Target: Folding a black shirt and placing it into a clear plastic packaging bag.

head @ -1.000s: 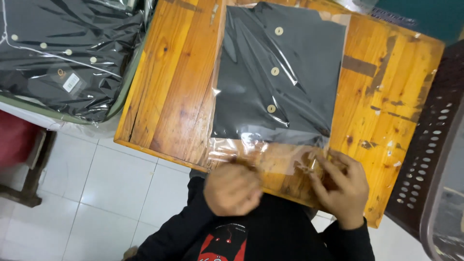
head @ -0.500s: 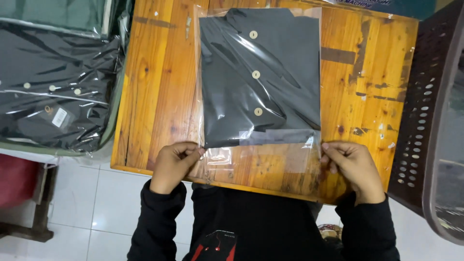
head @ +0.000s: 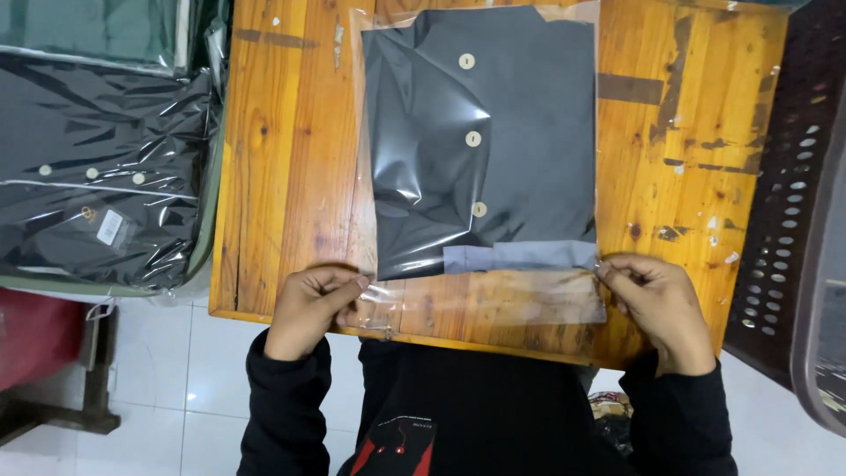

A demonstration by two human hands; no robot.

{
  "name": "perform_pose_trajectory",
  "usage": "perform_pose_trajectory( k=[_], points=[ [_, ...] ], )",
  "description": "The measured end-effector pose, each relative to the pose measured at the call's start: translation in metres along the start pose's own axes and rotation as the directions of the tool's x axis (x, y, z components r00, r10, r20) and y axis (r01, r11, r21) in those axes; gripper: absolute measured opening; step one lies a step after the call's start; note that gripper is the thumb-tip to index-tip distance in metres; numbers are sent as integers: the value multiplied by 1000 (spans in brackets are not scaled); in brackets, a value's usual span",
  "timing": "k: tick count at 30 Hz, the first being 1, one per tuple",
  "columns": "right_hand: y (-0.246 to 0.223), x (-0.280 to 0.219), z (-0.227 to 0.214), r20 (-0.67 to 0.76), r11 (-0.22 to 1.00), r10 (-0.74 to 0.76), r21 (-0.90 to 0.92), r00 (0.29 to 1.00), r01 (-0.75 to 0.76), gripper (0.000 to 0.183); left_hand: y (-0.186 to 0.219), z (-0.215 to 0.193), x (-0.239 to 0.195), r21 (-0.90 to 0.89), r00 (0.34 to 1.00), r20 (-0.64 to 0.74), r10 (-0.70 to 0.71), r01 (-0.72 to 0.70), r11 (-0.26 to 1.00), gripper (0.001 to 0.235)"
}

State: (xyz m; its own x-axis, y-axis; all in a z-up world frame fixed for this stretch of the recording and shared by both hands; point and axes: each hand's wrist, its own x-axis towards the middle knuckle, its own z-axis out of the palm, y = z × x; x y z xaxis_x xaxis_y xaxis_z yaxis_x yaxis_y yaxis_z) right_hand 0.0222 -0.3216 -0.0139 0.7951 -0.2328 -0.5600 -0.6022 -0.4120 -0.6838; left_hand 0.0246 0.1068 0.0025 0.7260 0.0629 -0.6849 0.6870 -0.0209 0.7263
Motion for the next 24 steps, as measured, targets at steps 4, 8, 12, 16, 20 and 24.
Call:
perform_pose_trajectory(
  k=[4,8,12,16,20,24],
  points=[
    [-14,-19,7,-47,997,-70,-20,996,69,12,-8,-4,1,2,999,36,-2,2,1000,8],
    [1,-19,10,-46,992,-69,-105,997,64,15,-12,-1,0,6,998,52,-24,24,1000,6],
    [10,-15,8,33,968,-146,213,989,135,26,-26,-2,1,-139,994,79,69,-57,989,28],
    [26,-5,1,90,929,-204,331,975,164,25,-28,-1,-7,-211,954,116,276,-248,946,22],
    [22,-8,-4,116,950,-191,272,975,154,21,-24,-3,-12,-132,936,164,312,-293,947,12],
    [23,-16,-12,186,941,-326,157,927,299,25,-27,-8,-16,58,951,209,229,-246,967,28]
  ],
)
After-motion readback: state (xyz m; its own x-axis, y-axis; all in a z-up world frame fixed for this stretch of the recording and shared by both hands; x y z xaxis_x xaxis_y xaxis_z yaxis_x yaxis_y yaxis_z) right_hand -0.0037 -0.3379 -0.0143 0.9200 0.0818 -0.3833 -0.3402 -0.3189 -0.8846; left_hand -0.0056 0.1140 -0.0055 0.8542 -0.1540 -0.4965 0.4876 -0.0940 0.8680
